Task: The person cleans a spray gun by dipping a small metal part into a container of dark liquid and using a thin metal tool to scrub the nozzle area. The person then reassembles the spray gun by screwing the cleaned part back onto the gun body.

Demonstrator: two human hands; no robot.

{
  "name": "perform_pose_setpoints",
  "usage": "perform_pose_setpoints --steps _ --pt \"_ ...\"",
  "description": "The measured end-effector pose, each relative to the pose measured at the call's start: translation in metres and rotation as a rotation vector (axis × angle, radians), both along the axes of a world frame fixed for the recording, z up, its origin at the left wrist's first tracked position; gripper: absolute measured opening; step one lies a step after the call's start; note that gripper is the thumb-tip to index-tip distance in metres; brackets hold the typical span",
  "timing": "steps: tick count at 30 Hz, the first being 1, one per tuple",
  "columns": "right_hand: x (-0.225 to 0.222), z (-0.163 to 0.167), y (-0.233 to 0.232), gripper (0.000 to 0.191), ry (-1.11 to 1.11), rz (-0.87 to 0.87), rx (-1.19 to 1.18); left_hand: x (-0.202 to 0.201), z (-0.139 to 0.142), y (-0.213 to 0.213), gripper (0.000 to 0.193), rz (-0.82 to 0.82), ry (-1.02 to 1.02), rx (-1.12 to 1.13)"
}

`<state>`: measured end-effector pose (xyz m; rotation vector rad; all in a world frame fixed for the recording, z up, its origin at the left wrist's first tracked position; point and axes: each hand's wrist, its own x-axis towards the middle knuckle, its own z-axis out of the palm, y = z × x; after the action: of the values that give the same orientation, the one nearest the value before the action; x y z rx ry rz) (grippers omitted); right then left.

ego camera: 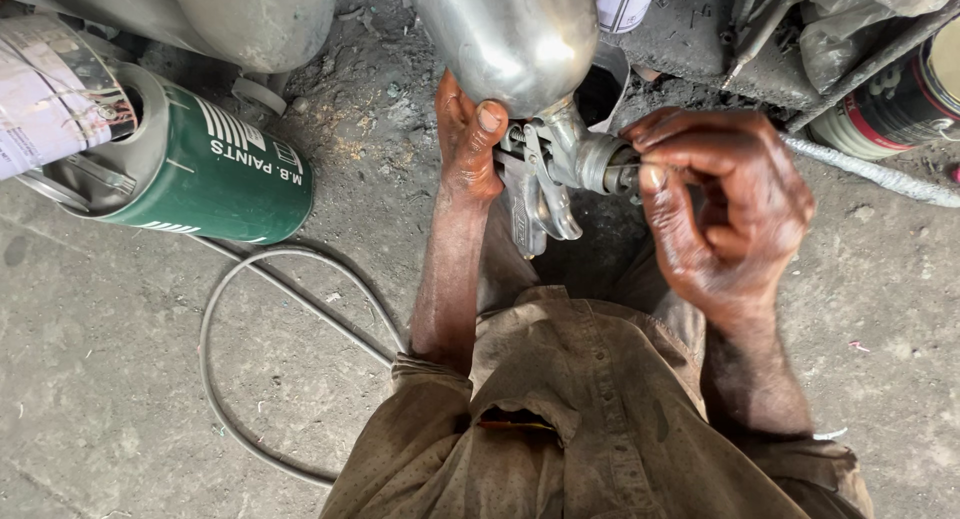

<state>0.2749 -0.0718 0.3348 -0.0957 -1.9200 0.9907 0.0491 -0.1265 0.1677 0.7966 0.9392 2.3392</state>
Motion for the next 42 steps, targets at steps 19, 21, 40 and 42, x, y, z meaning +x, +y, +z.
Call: perform_pose_setpoints --steps 19,21,40,42 --pt "-0.003 -0.035 0.013 0.008 -0.048 -0.118 0.289 -0.015 -0.015 0.007 0.117 0.021 -0.023 0.013" --pt "-0.003 -0.034 0.015 0.008 -0.059 -0.131 0.317 -0.018 -0.013 0.007 0.115 0.046 0.039 0.015" --pt "-0.004 -0.067 -0.001 0.009 -0.047 -0.294 0.07 -0.02 -0.01 -0.01 0.115 0.102 0.068 0.01" --pt "-0.002 -0.071 -0.002 0.009 -0.059 -0.292 0.065 -0.021 -0.017 -0.014 0.111 0.089 0.104 0.008"
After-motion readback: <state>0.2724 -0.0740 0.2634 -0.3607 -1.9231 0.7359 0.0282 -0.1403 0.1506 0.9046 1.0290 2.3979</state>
